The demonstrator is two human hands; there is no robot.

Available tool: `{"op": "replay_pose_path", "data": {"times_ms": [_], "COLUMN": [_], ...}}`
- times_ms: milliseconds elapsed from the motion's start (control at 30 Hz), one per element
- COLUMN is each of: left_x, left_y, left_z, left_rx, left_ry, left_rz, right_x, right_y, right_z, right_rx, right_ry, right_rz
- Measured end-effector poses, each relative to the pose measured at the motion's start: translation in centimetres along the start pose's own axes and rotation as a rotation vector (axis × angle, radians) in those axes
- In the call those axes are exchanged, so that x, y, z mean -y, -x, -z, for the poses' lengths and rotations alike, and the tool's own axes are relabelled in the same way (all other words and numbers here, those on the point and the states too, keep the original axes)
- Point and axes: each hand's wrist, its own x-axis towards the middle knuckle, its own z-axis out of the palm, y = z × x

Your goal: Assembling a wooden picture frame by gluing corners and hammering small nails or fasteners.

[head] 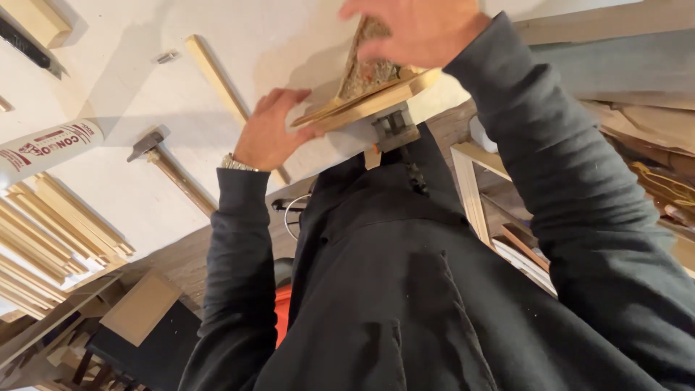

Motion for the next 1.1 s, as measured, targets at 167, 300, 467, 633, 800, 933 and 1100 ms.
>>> {"op": "replay_pose_path", "data": {"times_ms": [167,300,467,633,800,933,1100], "left_x": [-0.3,0.8,1.3,0.7,2.0,2.0,1.0], "left_y": [1.3,1.8,2.3,3.1,4.5,4.1,3.6], "left_z": [-1.0,-3.3,-3.7,-3.0,-3.5,-3.6,-3.7], "left_rx": [0.039,-0.067,-0.089,-0.114,-0.266,-0.33,-0.365], "left_ry": [-0.021,-0.139,-0.111,-0.12,-0.226,-0.294,-0.272], "left_rz": [-0.111,-0.161,-0.189,-0.202,-0.137,-0.159,-0.223], "right_x": [2.1,2.4,3.5,3.2,2.4,2.9,3.0], "right_y": [0.0,0.0,0.1,0.3,0.9,0.8,1.5], "right_z": [-0.2,-0.6,-1.4,-2.0,-2.4,-2.0,-1.9], "right_rx": [0.004,0.081,0.069,0.069,0.034,-0.016,0.0], "right_ry": [0.194,0.22,0.311,0.335,0.243,0.28,0.109], "right_rz": [0.187,0.167,0.152,0.133,0.099,0.054,-0.078]}}
